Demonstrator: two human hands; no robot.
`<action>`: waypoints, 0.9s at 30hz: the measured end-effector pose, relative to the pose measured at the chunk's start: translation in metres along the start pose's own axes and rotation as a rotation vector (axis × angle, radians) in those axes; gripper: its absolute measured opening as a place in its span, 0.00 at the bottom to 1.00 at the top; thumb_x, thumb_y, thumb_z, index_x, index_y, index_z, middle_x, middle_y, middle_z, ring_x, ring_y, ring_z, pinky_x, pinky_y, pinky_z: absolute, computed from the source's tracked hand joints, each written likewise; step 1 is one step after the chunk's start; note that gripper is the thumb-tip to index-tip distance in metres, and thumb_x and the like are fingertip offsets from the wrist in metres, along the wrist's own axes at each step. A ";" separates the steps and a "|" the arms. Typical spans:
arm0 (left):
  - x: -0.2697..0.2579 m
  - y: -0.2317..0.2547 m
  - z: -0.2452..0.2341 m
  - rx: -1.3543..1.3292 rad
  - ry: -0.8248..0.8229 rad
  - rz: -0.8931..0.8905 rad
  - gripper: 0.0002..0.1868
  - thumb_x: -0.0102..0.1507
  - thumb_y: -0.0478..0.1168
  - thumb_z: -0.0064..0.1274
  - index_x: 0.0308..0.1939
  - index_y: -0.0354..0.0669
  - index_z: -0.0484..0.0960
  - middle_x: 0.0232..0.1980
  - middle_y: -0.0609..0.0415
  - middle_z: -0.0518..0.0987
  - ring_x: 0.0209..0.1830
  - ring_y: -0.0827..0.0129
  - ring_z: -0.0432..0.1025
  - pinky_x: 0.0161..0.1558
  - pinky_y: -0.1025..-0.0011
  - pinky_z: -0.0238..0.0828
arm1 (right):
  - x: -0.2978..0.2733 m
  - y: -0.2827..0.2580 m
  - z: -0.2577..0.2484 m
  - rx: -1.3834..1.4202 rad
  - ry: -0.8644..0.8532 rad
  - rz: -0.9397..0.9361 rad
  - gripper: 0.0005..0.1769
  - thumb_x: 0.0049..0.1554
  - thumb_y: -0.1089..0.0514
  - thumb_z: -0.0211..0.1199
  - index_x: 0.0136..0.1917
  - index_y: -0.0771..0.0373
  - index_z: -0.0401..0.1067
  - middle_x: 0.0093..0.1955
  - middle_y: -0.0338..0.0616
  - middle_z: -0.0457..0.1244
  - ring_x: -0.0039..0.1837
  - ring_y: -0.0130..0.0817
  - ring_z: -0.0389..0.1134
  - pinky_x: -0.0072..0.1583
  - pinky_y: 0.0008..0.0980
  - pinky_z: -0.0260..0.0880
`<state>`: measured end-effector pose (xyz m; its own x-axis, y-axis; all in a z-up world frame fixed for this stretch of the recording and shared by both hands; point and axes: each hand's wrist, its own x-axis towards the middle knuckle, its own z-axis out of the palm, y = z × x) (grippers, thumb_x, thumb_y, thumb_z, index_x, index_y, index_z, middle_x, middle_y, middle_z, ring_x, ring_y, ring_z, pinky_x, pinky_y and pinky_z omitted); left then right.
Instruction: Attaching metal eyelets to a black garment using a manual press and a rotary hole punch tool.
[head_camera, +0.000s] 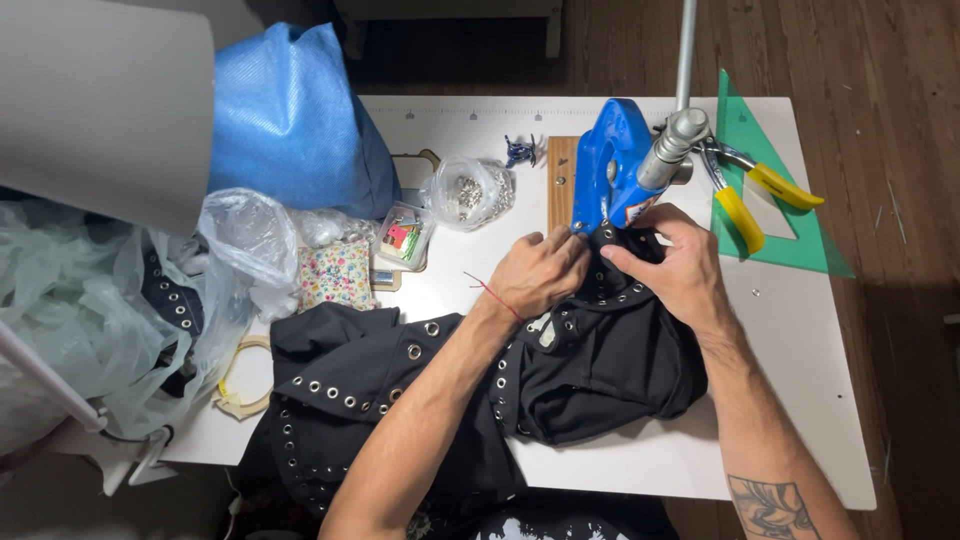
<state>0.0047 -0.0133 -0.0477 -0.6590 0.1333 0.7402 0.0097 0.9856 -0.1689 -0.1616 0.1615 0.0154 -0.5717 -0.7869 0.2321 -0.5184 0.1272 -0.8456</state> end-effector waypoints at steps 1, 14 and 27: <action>0.001 0.000 0.001 0.004 0.002 0.000 0.14 0.76 0.41 0.42 0.42 0.51 0.84 0.37 0.56 0.74 0.43 0.60 0.77 0.32 0.67 0.78 | 0.000 0.001 0.000 0.000 0.000 -0.004 0.25 0.59 0.57 0.89 0.60 0.75 0.82 0.58 0.61 0.71 0.63 0.52 0.77 0.55 0.43 0.87; 0.004 -0.009 -0.004 -0.079 0.013 -0.010 0.12 0.75 0.39 0.45 0.43 0.45 0.85 0.36 0.55 0.73 0.43 0.60 0.78 0.35 0.69 0.79 | 0.017 0.034 -0.013 0.238 -0.184 -0.004 0.19 0.70 0.62 0.73 0.72 0.70 0.81 0.67 0.55 0.72 0.73 0.40 0.72 0.65 0.49 0.82; 0.006 -0.008 -0.010 -0.066 0.012 -0.059 0.11 0.76 0.39 0.48 0.40 0.48 0.83 0.35 0.57 0.73 0.42 0.64 0.77 0.36 0.72 0.79 | 0.012 0.015 0.000 -0.169 -0.009 -0.015 0.14 0.65 0.54 0.81 0.58 0.65 0.86 0.49 0.54 0.75 0.53 0.43 0.78 0.49 0.42 0.76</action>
<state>0.0085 -0.0196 -0.0351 -0.6512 0.0756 0.7551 0.0210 0.9964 -0.0816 -0.1761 0.1534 0.0057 -0.5574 -0.7950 0.2393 -0.6271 0.2143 -0.7489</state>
